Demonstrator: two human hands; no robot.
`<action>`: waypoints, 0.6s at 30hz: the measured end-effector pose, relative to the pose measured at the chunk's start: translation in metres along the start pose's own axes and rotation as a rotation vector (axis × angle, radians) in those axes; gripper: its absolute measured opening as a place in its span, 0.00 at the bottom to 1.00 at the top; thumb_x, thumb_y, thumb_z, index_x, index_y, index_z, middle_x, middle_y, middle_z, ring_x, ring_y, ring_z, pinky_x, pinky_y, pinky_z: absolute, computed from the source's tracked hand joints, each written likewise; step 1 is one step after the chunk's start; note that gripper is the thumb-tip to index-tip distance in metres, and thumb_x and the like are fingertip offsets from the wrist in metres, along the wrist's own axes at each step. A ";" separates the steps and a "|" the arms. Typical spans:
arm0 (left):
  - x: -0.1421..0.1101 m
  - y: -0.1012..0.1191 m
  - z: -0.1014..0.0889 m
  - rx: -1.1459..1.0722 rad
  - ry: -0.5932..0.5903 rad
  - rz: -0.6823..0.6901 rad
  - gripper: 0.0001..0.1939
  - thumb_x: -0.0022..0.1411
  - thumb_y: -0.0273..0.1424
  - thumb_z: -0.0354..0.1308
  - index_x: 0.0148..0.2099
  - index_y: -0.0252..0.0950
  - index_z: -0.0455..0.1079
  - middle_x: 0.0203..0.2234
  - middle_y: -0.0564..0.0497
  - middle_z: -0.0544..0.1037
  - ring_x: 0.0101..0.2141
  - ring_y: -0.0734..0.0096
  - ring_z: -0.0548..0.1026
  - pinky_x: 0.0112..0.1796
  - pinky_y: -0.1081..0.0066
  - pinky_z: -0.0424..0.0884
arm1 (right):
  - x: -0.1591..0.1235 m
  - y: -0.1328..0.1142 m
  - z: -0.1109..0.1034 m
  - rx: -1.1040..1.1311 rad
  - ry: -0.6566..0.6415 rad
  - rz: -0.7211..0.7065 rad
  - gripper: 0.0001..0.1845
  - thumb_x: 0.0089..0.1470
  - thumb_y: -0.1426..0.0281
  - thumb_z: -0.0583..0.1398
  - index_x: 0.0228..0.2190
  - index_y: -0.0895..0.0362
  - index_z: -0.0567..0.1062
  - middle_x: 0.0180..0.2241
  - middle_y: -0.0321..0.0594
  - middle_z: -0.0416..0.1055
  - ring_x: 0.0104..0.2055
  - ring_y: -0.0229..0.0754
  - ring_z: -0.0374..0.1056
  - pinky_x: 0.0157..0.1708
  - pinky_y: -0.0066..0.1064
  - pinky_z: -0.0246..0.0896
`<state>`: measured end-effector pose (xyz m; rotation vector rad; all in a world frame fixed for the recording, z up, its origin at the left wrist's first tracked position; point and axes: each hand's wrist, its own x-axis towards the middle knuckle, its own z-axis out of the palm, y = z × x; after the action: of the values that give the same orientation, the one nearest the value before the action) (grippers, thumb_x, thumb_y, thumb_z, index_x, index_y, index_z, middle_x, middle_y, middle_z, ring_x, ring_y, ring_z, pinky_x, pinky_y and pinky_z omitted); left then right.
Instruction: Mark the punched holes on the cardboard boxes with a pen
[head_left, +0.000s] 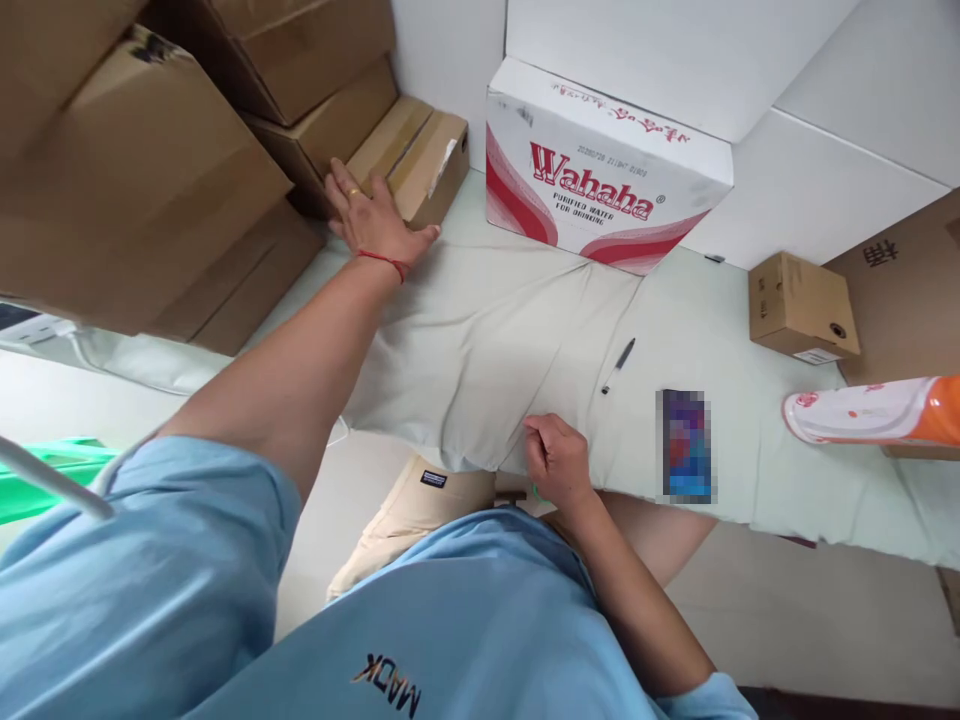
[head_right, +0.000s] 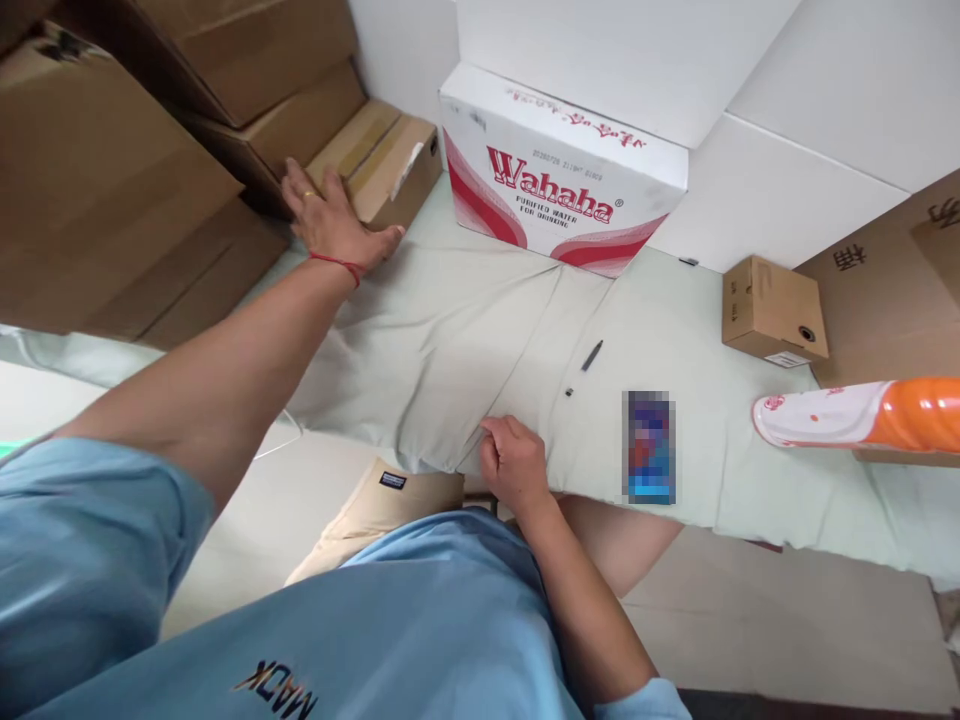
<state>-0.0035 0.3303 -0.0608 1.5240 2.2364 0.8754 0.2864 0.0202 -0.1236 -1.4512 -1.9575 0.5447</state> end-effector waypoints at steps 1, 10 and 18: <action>0.002 -0.001 0.000 -0.012 0.022 0.018 0.63 0.44 0.40 0.90 0.71 0.23 0.57 0.82 0.26 0.37 0.78 0.32 0.35 0.71 0.16 0.36 | 0.000 0.000 0.000 -0.009 -0.002 0.002 0.18 0.64 0.75 0.55 0.46 0.54 0.83 0.36 0.44 0.80 0.37 0.45 0.77 0.41 0.34 0.73; 0.016 0.002 -0.016 0.078 -0.040 -0.016 0.59 0.43 0.47 0.89 0.64 0.20 0.62 0.80 0.23 0.45 0.78 0.29 0.39 0.72 0.20 0.27 | 0.000 0.000 0.001 -0.060 -0.020 -0.003 0.17 0.64 0.75 0.56 0.47 0.53 0.83 0.36 0.43 0.81 0.38 0.45 0.77 0.41 0.33 0.73; -0.053 0.009 -0.004 -0.015 0.086 0.006 0.61 0.35 0.35 0.90 0.68 0.25 0.65 0.75 0.25 0.55 0.71 0.25 0.47 0.68 0.20 0.50 | 0.000 0.001 0.003 -0.086 -0.007 -0.033 0.17 0.64 0.76 0.56 0.47 0.55 0.83 0.36 0.43 0.81 0.37 0.44 0.77 0.40 0.33 0.71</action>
<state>0.0213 0.2831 -0.0567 1.5147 2.2801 0.9753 0.2845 0.0204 -0.1263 -1.4680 -2.0292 0.4560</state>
